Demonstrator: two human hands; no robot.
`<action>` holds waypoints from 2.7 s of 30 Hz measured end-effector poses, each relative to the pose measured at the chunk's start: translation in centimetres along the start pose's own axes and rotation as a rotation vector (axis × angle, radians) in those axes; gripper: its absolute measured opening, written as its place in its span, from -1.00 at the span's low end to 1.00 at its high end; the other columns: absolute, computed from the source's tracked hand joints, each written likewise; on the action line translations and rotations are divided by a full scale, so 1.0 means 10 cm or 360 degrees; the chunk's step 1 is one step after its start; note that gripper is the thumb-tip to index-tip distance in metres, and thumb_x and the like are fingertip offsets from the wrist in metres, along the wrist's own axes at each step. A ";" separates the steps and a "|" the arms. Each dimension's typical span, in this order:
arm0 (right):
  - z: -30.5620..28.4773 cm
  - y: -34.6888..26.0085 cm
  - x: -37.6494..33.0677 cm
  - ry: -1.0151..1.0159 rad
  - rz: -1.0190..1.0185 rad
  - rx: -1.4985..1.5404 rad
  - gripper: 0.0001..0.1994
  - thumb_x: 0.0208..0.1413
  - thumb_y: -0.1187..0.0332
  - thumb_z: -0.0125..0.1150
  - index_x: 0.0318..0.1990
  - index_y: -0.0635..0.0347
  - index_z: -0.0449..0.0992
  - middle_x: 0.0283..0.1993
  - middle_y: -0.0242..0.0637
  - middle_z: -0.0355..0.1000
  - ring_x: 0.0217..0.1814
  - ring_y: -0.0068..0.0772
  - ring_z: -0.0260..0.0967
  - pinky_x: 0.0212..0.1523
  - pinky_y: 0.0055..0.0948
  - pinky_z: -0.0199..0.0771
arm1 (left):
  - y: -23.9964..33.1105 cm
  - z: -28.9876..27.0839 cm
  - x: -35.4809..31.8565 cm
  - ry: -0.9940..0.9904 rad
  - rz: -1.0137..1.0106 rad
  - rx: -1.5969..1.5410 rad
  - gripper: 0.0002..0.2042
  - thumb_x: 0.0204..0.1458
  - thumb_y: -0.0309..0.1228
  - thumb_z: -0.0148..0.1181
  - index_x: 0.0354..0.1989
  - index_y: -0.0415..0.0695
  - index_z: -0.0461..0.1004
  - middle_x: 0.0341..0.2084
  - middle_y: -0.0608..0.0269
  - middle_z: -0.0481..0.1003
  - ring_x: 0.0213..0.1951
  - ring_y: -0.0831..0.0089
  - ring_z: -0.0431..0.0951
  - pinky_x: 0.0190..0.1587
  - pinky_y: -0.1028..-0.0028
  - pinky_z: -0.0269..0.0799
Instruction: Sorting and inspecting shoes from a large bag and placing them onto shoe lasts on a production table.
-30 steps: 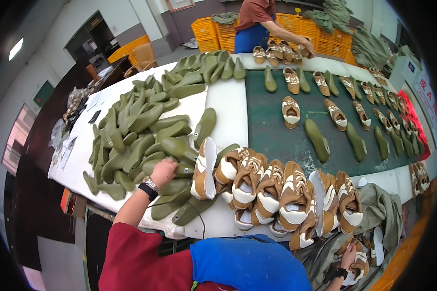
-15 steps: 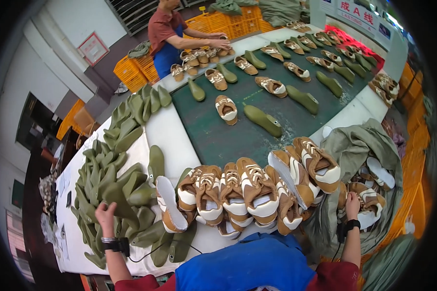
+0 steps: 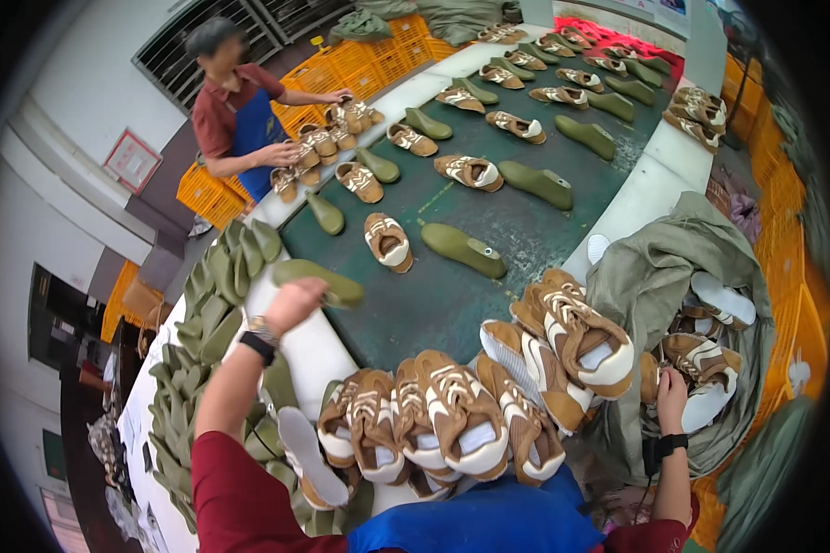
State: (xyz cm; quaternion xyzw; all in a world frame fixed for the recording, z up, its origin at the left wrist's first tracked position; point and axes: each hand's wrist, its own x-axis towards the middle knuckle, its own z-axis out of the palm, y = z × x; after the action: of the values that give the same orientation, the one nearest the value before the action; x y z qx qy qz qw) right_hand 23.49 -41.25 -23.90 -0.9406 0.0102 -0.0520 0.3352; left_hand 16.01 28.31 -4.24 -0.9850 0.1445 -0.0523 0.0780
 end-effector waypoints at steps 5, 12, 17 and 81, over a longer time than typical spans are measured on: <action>0.01 -0.07 -0.03 0.0006 0.0049 -0.0039 -0.78 0.11 0.37 -0.11 -0.25 0.34 0.40 -0.28 -0.06 0.38 -0.21 -0.08 0.31 -0.17 -0.32 0.28 | 0.39 1.55 0.29 -0.0370 0.0582 -0.0123 -0.82 -0.16 -0.48 0.00 -0.33 -0.11 0.41 -0.34 0.20 0.46 -0.25 0.28 0.47 -0.16 0.39 0.38; -0.15 -0.05 -0.03 -0.0035 0.0082 -0.0004 -0.79 0.10 0.37 -0.09 -0.24 0.34 0.39 -0.28 -0.05 0.39 -0.19 -0.09 0.33 -0.13 -0.34 0.28 | 0.52 1.73 0.46 -0.0437 0.0441 0.0001 -0.85 -0.21 -0.45 0.01 -0.41 -0.10 0.40 -0.36 0.26 0.44 -0.19 0.35 0.43 -0.09 0.42 0.29; -0.26 0.28 -0.11 -0.0371 0.0270 0.0427 -0.71 0.08 0.52 -0.20 -0.04 0.38 0.32 -0.07 -0.17 0.37 0.01 -0.31 0.27 0.04 -0.46 0.21 | 0.51 1.20 0.30 -0.0157 0.0292 0.0197 -0.81 -0.23 -0.48 0.03 -0.38 -0.12 0.47 -0.30 0.12 0.45 -0.15 0.22 0.41 -0.10 0.30 0.31; 0.17 0.65 0.69 -0.0576 -0.1159 -0.1185 -0.71 -0.25 0.15 0.18 -0.29 -0.03 0.54 -0.08 -0.38 0.32 0.00 -0.28 0.18 0.06 -0.07 0.03 | 4.64 -0.93 0.61 -0.0032 -0.0196 -0.1454 -0.67 -0.22 -0.58 0.22 -0.19 -0.24 0.40 -0.39 0.02 0.46 -0.32 0.09 0.45 -0.25 0.30 0.37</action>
State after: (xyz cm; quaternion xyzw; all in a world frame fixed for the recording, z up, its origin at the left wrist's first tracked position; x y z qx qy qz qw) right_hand 30.65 -45.60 -28.71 -0.9324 -0.3559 0.0052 -0.0633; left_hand 7.86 -18.63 -2.45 -0.9257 0.0931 0.0216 -0.3660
